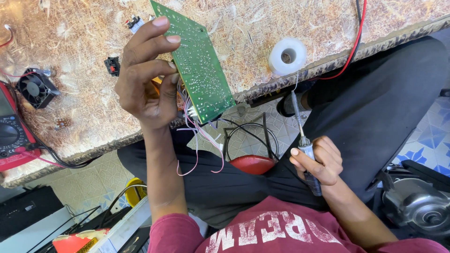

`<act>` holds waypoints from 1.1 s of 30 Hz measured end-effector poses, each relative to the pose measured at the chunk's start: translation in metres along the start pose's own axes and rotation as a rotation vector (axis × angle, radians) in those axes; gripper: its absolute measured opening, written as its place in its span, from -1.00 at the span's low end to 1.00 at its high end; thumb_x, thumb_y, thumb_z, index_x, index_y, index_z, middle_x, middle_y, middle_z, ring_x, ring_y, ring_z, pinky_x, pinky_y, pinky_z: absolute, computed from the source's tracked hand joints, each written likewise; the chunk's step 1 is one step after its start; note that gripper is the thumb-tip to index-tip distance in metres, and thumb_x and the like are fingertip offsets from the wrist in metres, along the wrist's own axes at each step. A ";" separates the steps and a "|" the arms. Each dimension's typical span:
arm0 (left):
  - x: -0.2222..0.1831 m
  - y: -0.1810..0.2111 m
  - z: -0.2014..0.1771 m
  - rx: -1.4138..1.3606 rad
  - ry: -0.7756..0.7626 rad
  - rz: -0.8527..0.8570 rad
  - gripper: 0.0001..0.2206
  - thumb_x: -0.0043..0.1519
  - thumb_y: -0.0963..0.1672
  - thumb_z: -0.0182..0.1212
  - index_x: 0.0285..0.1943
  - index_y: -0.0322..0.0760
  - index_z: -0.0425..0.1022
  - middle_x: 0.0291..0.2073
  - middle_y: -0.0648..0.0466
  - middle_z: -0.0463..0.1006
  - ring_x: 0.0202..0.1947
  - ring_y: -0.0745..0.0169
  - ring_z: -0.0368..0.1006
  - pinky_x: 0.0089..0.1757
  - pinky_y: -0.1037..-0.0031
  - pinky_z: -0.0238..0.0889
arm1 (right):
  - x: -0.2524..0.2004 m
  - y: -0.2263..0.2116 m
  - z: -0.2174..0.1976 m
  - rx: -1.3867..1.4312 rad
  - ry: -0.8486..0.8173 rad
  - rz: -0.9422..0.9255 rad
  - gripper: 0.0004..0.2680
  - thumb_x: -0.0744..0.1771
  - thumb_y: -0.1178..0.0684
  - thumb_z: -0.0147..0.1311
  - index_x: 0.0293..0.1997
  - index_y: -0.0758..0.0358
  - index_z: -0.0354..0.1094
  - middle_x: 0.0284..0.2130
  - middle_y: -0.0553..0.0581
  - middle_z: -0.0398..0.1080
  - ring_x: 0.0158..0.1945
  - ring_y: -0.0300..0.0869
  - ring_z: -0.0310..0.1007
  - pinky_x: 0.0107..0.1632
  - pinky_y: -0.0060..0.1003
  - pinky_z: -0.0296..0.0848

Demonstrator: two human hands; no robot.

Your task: Soldering wires and components onto a printed circuit board at a repair bench.

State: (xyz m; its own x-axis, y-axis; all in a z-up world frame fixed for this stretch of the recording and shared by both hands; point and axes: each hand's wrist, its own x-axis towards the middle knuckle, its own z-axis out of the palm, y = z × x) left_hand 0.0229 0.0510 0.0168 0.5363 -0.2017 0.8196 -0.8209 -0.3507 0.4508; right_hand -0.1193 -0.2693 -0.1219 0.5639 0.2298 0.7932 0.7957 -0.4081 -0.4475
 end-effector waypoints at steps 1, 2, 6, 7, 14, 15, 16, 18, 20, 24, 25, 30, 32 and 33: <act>0.000 -0.001 0.000 -0.002 -0.001 0.001 -0.83 0.47 -0.15 -0.02 -0.12 -0.43 0.33 -0.04 -0.27 0.50 0.19 -0.31 0.39 0.17 -0.12 0.37 | 0.002 -0.001 0.000 -0.001 0.001 0.001 -0.91 0.41 0.15 0.09 -0.05 0.31 0.43 -0.60 0.05 -0.07 -0.57 -0.12 -0.10 -0.46 -0.19 0.06; -0.001 -0.001 0.000 -0.006 0.002 -0.001 -0.83 0.47 -0.16 -0.02 -0.13 -0.43 0.33 -0.04 -0.26 0.51 0.19 -0.30 0.39 0.17 -0.11 0.37 | 0.005 -0.002 0.000 -0.012 0.003 0.004 -0.92 0.41 0.15 0.08 -0.04 0.30 0.43 -0.60 0.04 -0.07 -0.57 -0.12 -0.10 -0.46 -0.20 0.06; -0.001 0.000 0.000 -0.005 0.008 -0.013 -0.82 0.46 -0.15 -0.01 -0.13 -0.43 0.33 -0.04 -0.26 0.51 0.19 -0.29 0.39 0.18 -0.10 0.37 | 0.003 0.000 0.002 -0.013 0.032 -0.005 -0.92 0.41 0.15 0.07 -0.04 0.29 0.43 -0.61 0.05 -0.05 -0.58 -0.12 -0.09 -0.47 -0.20 0.06; -0.001 0.000 0.000 -0.004 0.008 -0.013 -0.82 0.46 -0.15 -0.01 -0.13 -0.43 0.33 -0.04 -0.26 0.51 0.19 -0.29 0.39 0.18 -0.10 0.37 | 0.004 -0.001 0.002 -0.012 0.031 -0.005 -0.92 0.41 0.15 0.07 -0.04 0.29 0.43 -0.61 0.05 -0.05 -0.58 -0.12 -0.09 -0.47 -0.20 0.06; -0.001 0.000 0.000 -0.006 0.005 -0.012 -0.83 0.46 -0.15 -0.01 -0.13 -0.43 0.33 -0.04 -0.26 0.51 0.19 -0.29 0.39 0.18 -0.10 0.37 | 0.001 -0.001 0.004 -0.033 0.011 0.011 -0.89 0.43 0.12 0.07 0.03 0.24 0.44 -0.57 0.02 -0.12 -0.54 -0.13 -0.11 -0.43 -0.20 0.08; -0.001 0.000 0.000 -0.005 0.007 -0.012 -0.82 0.46 -0.15 -0.01 -0.13 -0.43 0.33 -0.04 -0.26 0.51 0.19 -0.28 0.39 0.18 -0.10 0.38 | 0.002 -0.001 0.006 -0.045 0.016 0.011 -0.88 0.44 0.10 0.05 0.04 0.22 0.45 -0.55 0.01 -0.15 -0.53 -0.12 -0.12 -0.42 -0.20 0.08; -0.001 0.000 0.000 -0.005 0.007 -0.012 -0.82 0.46 -0.15 -0.01 -0.13 -0.43 0.33 -0.04 -0.26 0.51 0.19 -0.28 0.39 0.18 -0.10 0.38 | 0.000 -0.001 0.007 -0.044 0.016 0.011 -0.88 0.44 0.10 0.05 0.04 0.22 0.45 -0.55 0.01 -0.15 -0.53 -0.12 -0.12 -0.42 -0.20 0.08; -0.001 0.001 0.000 -0.001 0.003 -0.020 -0.83 0.47 -0.15 -0.01 -0.12 -0.42 0.33 -0.03 -0.25 0.51 0.20 -0.30 0.39 0.19 -0.11 0.38 | -0.005 -0.001 0.009 -0.079 -0.047 0.017 -0.89 0.41 0.15 0.12 0.02 0.18 0.50 -0.51 0.01 -0.20 -0.50 -0.10 -0.17 -0.42 -0.18 0.03; -0.002 0.001 0.000 -0.001 0.000 -0.017 -0.82 0.47 -0.15 -0.02 -0.12 -0.42 0.33 -0.02 -0.25 0.50 0.20 -0.30 0.39 0.18 -0.12 0.38 | 0.000 0.000 0.009 -0.052 -0.077 0.000 -0.86 0.43 0.12 0.00 0.00 0.23 0.51 -0.52 0.01 -0.18 -0.50 -0.11 -0.10 -0.41 -0.19 0.05; -0.001 0.002 0.000 -0.009 0.005 -0.030 -0.83 0.47 -0.15 -0.02 -0.12 -0.41 0.32 -0.01 -0.24 0.50 0.21 -0.29 0.38 0.19 -0.12 0.37 | -0.001 0.001 0.017 -0.028 -0.084 -0.008 -0.87 0.40 0.25 0.08 0.00 0.19 0.53 -0.52 0.01 -0.22 -0.49 -0.12 -0.14 -0.40 -0.21 -0.08; -0.002 0.001 0.000 -0.009 0.005 -0.030 -0.83 0.47 -0.15 -0.02 -0.12 -0.41 0.32 -0.01 -0.24 0.50 0.21 -0.29 0.38 0.19 -0.12 0.37 | 0.000 0.001 0.018 -0.027 -0.085 -0.008 -0.87 0.40 0.25 0.08 0.00 0.19 0.53 -0.52 0.01 -0.22 -0.49 -0.12 -0.14 -0.40 -0.21 -0.08; -0.002 0.000 0.000 -0.015 0.001 -0.022 -0.83 0.48 -0.15 -0.02 -0.10 -0.41 0.33 0.00 -0.24 0.50 0.23 -0.26 0.36 0.20 -0.13 0.38 | -0.005 0.004 0.020 -0.018 -0.178 -0.003 -0.82 0.38 0.33 0.18 0.06 0.23 0.51 -0.52 0.02 -0.10 -0.45 -0.11 0.00 -0.36 -0.18 0.02; -0.002 0.000 0.000 -0.014 0.001 -0.018 -0.83 0.48 -0.15 -0.02 -0.11 -0.41 0.33 -0.01 -0.25 0.50 0.22 -0.26 0.37 0.19 -0.13 0.37 | -0.004 0.004 0.023 -0.041 -0.169 -0.005 -0.82 0.37 0.32 0.21 0.05 0.21 0.53 -0.53 0.02 -0.11 -0.46 -0.10 -0.02 -0.38 -0.17 0.01; -0.001 -0.001 0.000 -0.014 0.002 -0.013 -0.83 0.47 -0.15 -0.02 -0.11 -0.41 0.33 -0.02 -0.25 0.50 0.21 -0.27 0.38 0.18 -0.13 0.37 | -0.004 0.004 0.025 -0.065 -0.159 -0.007 -0.82 0.37 0.31 0.24 0.04 0.20 0.54 -0.54 0.02 -0.12 -0.47 -0.10 -0.04 -0.39 -0.16 0.00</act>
State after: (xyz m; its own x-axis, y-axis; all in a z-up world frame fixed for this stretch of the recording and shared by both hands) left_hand 0.0228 0.0516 0.0153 0.5463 -0.1956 0.8144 -0.8167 -0.3399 0.4663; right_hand -0.1126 -0.2502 -0.1371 0.5900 0.3676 0.7189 0.7869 -0.4612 -0.4100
